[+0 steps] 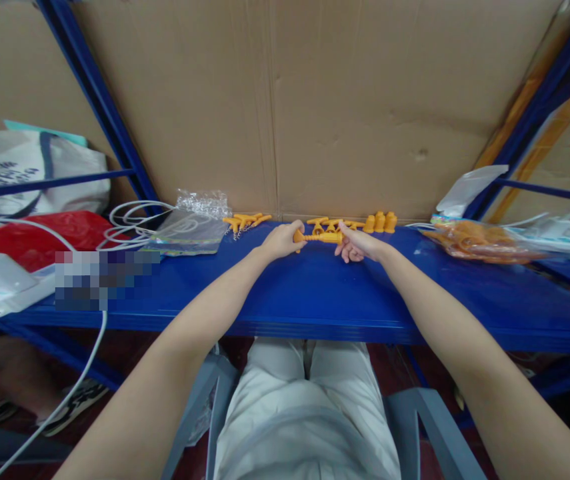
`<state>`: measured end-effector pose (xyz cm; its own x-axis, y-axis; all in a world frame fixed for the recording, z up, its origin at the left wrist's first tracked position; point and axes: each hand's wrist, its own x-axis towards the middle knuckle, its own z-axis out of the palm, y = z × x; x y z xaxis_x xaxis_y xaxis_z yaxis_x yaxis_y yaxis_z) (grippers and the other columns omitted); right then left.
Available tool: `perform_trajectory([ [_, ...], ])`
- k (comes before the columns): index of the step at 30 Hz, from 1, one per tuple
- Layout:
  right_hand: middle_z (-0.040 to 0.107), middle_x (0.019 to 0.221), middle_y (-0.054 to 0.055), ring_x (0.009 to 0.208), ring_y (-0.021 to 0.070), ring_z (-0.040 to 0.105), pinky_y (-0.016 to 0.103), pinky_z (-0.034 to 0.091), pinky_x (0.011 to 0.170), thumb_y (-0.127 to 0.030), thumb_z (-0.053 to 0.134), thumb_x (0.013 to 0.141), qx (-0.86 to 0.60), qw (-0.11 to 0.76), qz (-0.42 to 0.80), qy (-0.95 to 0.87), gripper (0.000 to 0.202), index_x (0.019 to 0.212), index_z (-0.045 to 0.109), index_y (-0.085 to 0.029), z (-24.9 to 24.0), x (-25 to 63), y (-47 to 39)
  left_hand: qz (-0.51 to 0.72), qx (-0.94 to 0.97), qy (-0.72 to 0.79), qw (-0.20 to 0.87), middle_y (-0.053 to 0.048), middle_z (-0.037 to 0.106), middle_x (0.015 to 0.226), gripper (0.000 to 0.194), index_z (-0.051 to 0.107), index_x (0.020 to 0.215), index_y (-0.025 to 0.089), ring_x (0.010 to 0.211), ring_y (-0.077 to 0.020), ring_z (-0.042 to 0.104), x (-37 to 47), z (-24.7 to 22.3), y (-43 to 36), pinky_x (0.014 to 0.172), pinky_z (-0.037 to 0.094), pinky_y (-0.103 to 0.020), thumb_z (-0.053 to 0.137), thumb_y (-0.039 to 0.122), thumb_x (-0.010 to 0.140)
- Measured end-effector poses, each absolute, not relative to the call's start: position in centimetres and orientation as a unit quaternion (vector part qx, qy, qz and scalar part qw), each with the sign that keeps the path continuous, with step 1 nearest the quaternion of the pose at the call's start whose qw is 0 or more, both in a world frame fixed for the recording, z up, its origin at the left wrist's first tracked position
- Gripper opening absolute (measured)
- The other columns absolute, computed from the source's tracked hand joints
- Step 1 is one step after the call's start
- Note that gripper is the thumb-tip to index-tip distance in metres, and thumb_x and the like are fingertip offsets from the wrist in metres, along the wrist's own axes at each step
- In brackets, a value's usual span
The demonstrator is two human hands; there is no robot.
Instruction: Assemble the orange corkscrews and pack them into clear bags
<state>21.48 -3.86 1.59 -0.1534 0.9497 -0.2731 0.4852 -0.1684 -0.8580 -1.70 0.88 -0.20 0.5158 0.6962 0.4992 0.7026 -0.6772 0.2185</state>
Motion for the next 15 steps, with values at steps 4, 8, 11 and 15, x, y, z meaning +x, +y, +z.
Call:
perform_trajectory([
  [4,0.06,0.051,0.007,0.033,0.01,0.043,0.021,0.029,0.031,-0.073,0.007,0.092,-0.583,0.246,0.512,-0.581,0.079,0.087,0.058,-0.013,1.9,22.0,-4.0,-0.29,-0.87,-0.399,0.001,0.0,0.067,0.073,0.023,0.057,0.097,0.02,0.071,-0.0171,0.064,-1.8,-0.2,1.0,0.061,0.038,-0.024,0.069,0.023,0.077],
  [8,0.07,0.075,0.003,0.05,0.0108,0.061,0.019,0.046,0.044,-0.056,0.048,0.096,-0.525,0.304,0.537,-0.586,0.037,0.102,0.053,-0.02,2.0,22.8,-4.4,-0.289,-0.87,-0.401,-0.003,0.001,0.067,0.071,0.023,0.057,0.097,0.02,0.067,-0.0167,0.063,-1.8,-0.3,1.2,0.058,0.036,-0.024,0.068,0.024,0.077],
  [11,0.071,0.082,0.0,0.057,0.0092,0.064,0.019,0.052,0.053,-0.028,0.07,0.089,-0.492,0.369,0.512,-0.6,0.024,0.102,0.051,-0.022,1.8,23.1,-4.3,-0.292,-0.869,-0.4,0.0,0.001,0.067,0.07,0.023,0.057,0.096,0.02,0.066,-0.0168,0.064,-1.8,-0.3,1.2,0.057,0.036,-0.024,0.068,0.023,0.077],
  [15,0.072,0.075,0.005,0.053,0.008,0.062,0.017,0.05,0.05,-0.034,0.064,0.093,-0.492,0.37,0.493,-0.614,0.02,0.088,0.055,-0.017,1.5,22.9,-3.9,-0.301,-0.865,-0.402,-0.004,0.001,0.067,0.07,0.023,0.057,0.095,0.02,0.067,-0.0168,0.064,-1.8,-0.2,1.1,0.058,0.037,-0.024,0.069,0.022,0.076],
])
